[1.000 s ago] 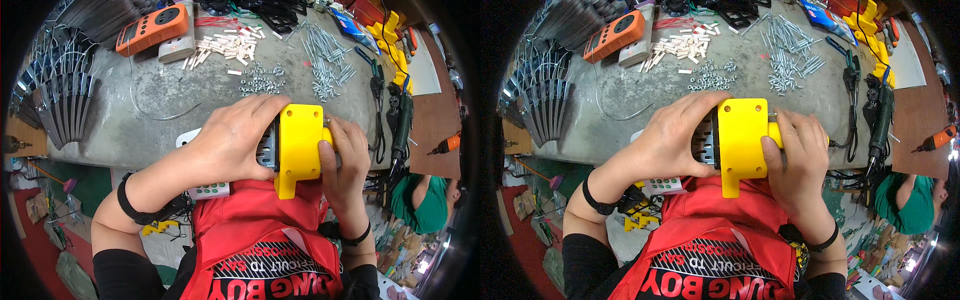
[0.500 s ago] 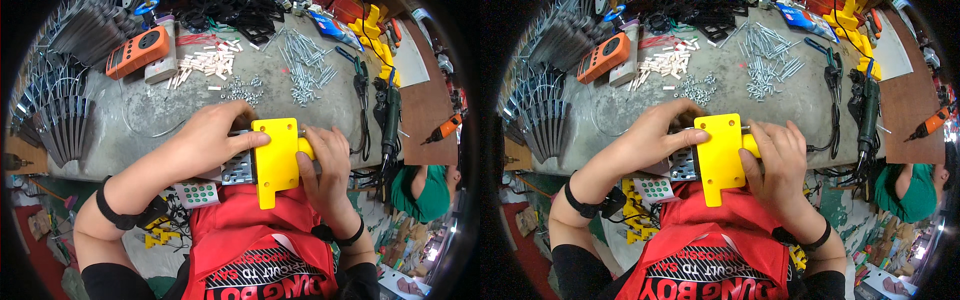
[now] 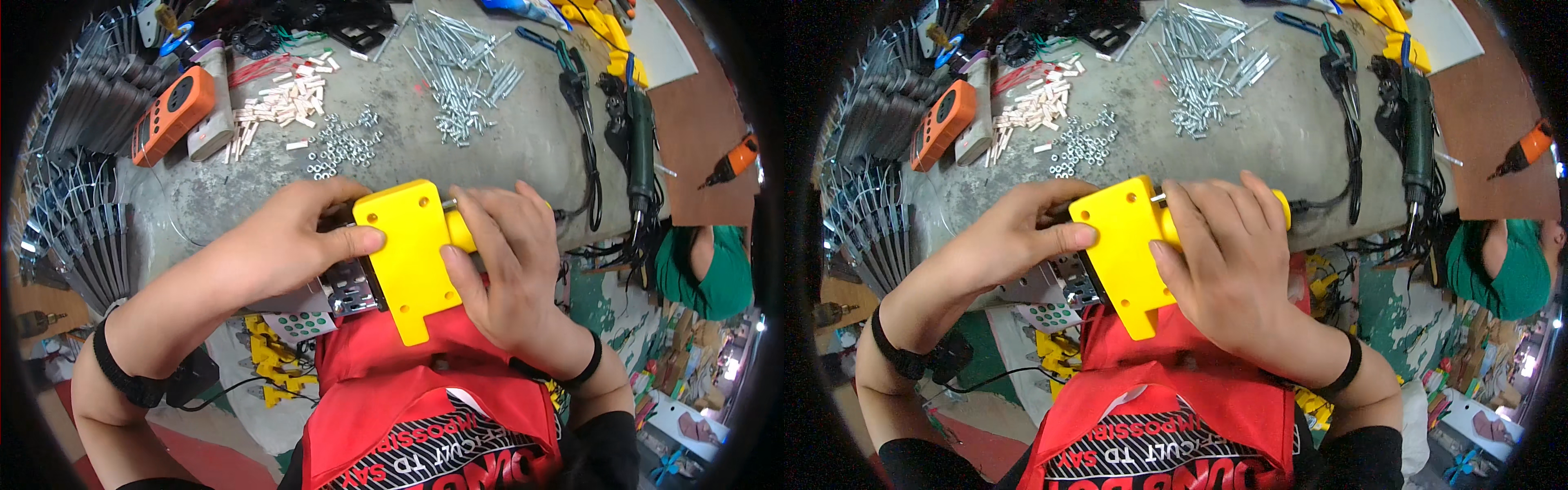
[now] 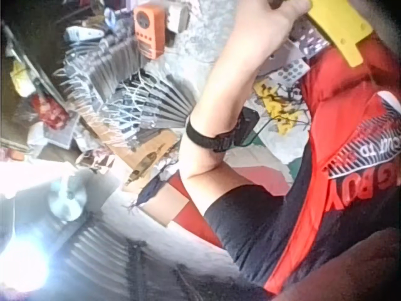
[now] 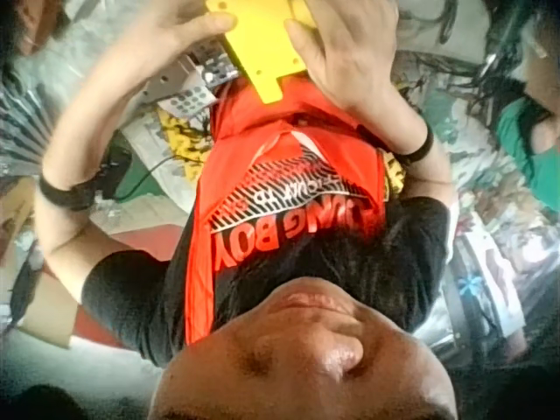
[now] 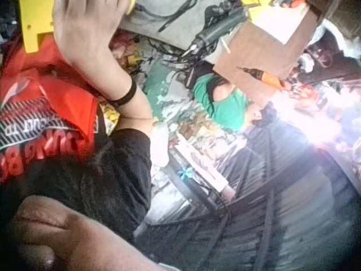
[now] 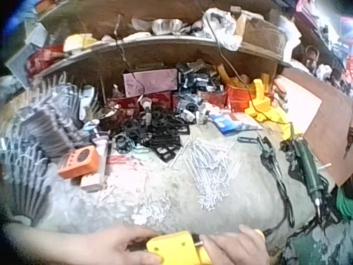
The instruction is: Assembling a yellow mechanical device by attaching metal plates and components using screws and a pneumatic screwdriver.
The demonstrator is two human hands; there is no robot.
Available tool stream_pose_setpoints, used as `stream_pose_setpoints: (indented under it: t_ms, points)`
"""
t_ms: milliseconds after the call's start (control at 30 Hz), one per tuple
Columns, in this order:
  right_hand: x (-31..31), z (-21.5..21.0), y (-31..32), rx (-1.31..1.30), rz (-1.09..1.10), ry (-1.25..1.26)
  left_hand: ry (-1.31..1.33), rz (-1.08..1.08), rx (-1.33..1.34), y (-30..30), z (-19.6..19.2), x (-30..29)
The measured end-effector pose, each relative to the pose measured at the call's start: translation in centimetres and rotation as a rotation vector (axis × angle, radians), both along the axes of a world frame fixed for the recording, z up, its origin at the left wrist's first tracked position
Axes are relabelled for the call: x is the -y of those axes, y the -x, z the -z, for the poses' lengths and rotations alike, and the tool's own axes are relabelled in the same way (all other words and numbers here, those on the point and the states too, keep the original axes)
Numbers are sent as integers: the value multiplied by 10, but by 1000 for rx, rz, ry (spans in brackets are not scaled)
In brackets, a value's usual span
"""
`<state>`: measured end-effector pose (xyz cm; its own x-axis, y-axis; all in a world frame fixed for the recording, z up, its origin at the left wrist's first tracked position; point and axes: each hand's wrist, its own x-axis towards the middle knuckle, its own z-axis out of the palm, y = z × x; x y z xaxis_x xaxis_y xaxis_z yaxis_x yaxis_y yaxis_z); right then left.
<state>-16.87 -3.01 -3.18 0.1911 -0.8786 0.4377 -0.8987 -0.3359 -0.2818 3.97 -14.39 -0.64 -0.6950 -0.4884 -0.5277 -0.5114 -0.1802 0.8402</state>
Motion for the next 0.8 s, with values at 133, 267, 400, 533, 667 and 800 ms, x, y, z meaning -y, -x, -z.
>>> stream_pose_setpoints:
  t_ms: [133,267,400,533,667,800]
  points:
    - [3,-6,-5,17,89,-126,121,-20,-29,10,-9,0]
    - [8,5,-5,67,45,90,53,-156,27,7,-9,-4]
    - [6,-5,15,16,-14,28,31,-200,-5,8,-3,-10]
    - [13,-39,94,144,185,203,289,-142,-64,-5,-2,-33]
    - [3,-34,211,-233,892,-149,447,-146,77,10,-3,-38]
    - [24,-1,250,-311,947,-208,577,-148,13,15,-6,-21]
